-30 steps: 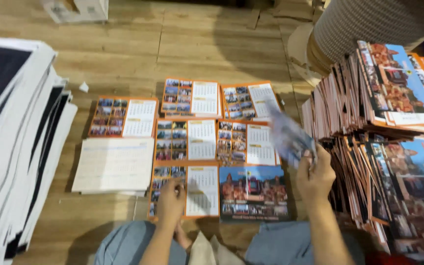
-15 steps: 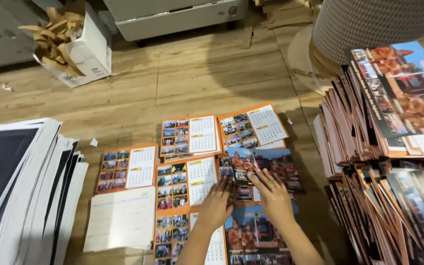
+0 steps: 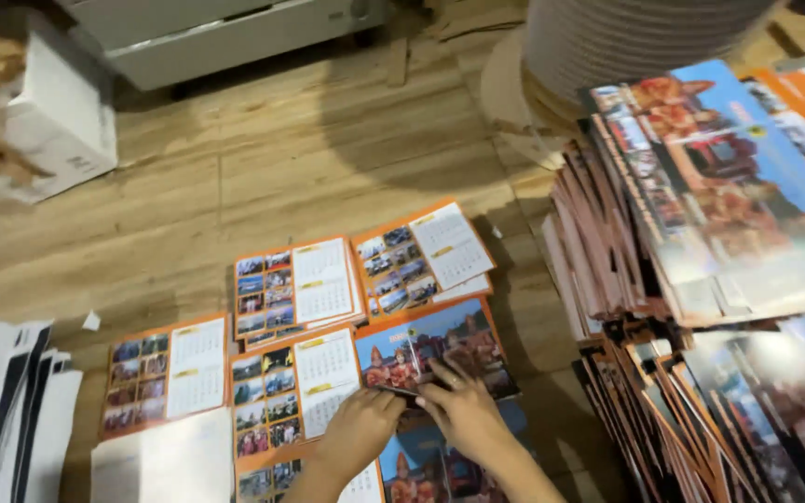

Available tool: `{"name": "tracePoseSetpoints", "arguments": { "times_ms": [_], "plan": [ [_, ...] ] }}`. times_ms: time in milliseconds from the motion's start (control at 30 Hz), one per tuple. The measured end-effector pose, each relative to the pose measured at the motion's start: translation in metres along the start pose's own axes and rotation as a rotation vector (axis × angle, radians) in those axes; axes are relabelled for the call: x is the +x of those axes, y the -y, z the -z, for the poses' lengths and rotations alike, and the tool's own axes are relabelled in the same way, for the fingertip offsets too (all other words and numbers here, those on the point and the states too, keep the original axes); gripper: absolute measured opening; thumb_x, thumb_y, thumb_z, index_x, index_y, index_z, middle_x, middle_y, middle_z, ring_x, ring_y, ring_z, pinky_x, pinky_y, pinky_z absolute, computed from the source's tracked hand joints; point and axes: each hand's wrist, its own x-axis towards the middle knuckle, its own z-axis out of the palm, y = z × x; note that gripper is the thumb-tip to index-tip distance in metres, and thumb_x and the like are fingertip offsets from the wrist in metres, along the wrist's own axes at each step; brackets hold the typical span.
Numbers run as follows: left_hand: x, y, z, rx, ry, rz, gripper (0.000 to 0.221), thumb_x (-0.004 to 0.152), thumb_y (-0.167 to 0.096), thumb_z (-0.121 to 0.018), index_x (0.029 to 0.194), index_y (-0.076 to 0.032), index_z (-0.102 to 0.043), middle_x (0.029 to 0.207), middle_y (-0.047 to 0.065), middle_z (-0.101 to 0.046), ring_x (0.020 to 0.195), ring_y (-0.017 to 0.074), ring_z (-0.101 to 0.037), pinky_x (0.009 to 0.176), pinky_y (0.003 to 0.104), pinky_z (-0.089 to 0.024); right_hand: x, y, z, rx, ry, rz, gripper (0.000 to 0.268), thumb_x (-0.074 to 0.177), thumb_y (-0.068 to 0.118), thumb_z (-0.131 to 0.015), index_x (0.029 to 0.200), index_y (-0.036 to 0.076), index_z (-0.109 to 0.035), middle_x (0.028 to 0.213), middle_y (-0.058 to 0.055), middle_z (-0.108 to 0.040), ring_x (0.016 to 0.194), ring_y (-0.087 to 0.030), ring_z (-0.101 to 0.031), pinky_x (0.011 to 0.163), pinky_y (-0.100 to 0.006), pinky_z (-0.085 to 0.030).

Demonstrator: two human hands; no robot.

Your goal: A person sits on the floor of a print shop, manually collating and inspecting multi-page printed calendars by flipping through them and organizing them into stacks.

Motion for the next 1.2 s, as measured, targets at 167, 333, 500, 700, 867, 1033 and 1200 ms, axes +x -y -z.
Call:
{"name": "tracePoseSetpoints", "arguments": {
  "times_ms": [167, 333, 500, 700, 867, 1033, 1200],
  "plan": [
    [0.026, -0.007, 0.043, -0.126, -0.192, 0.096, 0.005, 0.087, -0.015, -0.058, 0.089, -0.014, -0.063, 0.079, 0.001, -0.062, 0.073, 0.0220, -0.059, 0.069, 0.036, -0.047, 0.008, 0.001, 0.011, -0.047, 0.195, -0.023, 0.058, 0.078, 0.054, -0.066, 0.118, 0.014, -0.051, 0.121, -0.012, -0.058, 0.105, -0.036, -0.055, 0.086, -0.046, -0.041],
    [0.065, 0.014, 0.069, -0.351, -0.562, 0.391, 0.011, 0.087, -0.022, -0.055, 0.081, -0.013, -0.057, 0.074, 0.001, -0.061, 0.071, 0.0226, -0.059, 0.067, 0.036, -0.045, 0.005, -0.013, 0.005, -0.115, 0.149, -0.124, 0.051, 0.059, 0.005, -0.058, 0.107, 0.022, -0.066, 0.103, -0.005, -0.067, 0.093, -0.033, -0.061, 0.074, -0.042, -0.050],
    [0.104, 0.067, 0.028, -0.323, -0.332, 0.549, 0.043, 0.087, -0.031, -0.056, 0.123, -0.008, -0.053, 0.129, 0.009, -0.050, 0.118, 0.0291, -0.046, 0.094, 0.046, -0.040, 0.002, -0.035, -0.010, -0.035, 0.174, -0.047, 0.058, 0.055, 0.009, -0.065, 0.110, 0.028, -0.066, 0.112, 0.002, -0.066, 0.101, -0.022, -0.062, 0.081, -0.034, -0.049],
    [0.105, 0.107, -0.026, 0.057, -0.325, 0.432, 0.056, 0.068, -0.028, -0.076, 0.117, -0.008, -0.057, 0.123, 0.009, -0.055, 0.110, 0.0280, -0.054, 0.094, 0.043, -0.043, 0.003, -0.048, -0.011, 0.019, 0.311, -0.135, 0.066, 0.054, 0.006, -0.065, 0.114, 0.033, -0.065, 0.124, 0.006, -0.060, 0.114, -0.014, -0.057, 0.093, -0.028, -0.044],
    [0.106, 0.116, -0.007, 0.053, -0.182, 0.259, 0.034, 0.083, -0.020, -0.065, 0.112, -0.004, -0.062, 0.116, 0.019, -0.062, 0.107, 0.0311, -0.060, 0.094, 0.043, -0.047, 0.012, -0.025, 0.021, 0.039, 0.296, -0.244, 0.033, 0.077, 0.021, -0.065, 0.109, 0.028, -0.065, 0.110, 0.007, -0.070, 0.100, -0.018, -0.066, 0.080, -0.031, -0.049],
    [0.107, 0.096, -0.001, 0.490, -0.398, 0.076, 0.010, 0.073, -0.013, -0.057, 0.081, -0.009, -0.062, 0.077, 0.006, -0.062, 0.075, 0.0251, -0.057, 0.078, 0.039, -0.044, 0.002, -0.037, 0.037, 0.024, 0.274, -0.420, 0.037, 0.081, 0.040, -0.059, 0.115, 0.026, -0.065, 0.100, -0.005, -0.072, 0.091, -0.021, -0.071, 0.074, -0.033, -0.051],
    [0.090, 0.081, 0.011, 0.356, -0.464, 0.231, 0.016, 0.074, -0.004, -0.063, 0.090, -0.008, -0.064, 0.097, 0.010, -0.064, 0.095, 0.0289, -0.055, 0.081, 0.042, -0.046, -0.017, -0.042, 0.084, 0.170, -0.253, -0.648, 0.010, 0.078, 0.032, -0.068, 0.084, 0.024, -0.065, 0.083, 0.008, -0.053, 0.076, -0.008, -0.051, 0.061, -0.024, -0.038]
  ]
}}
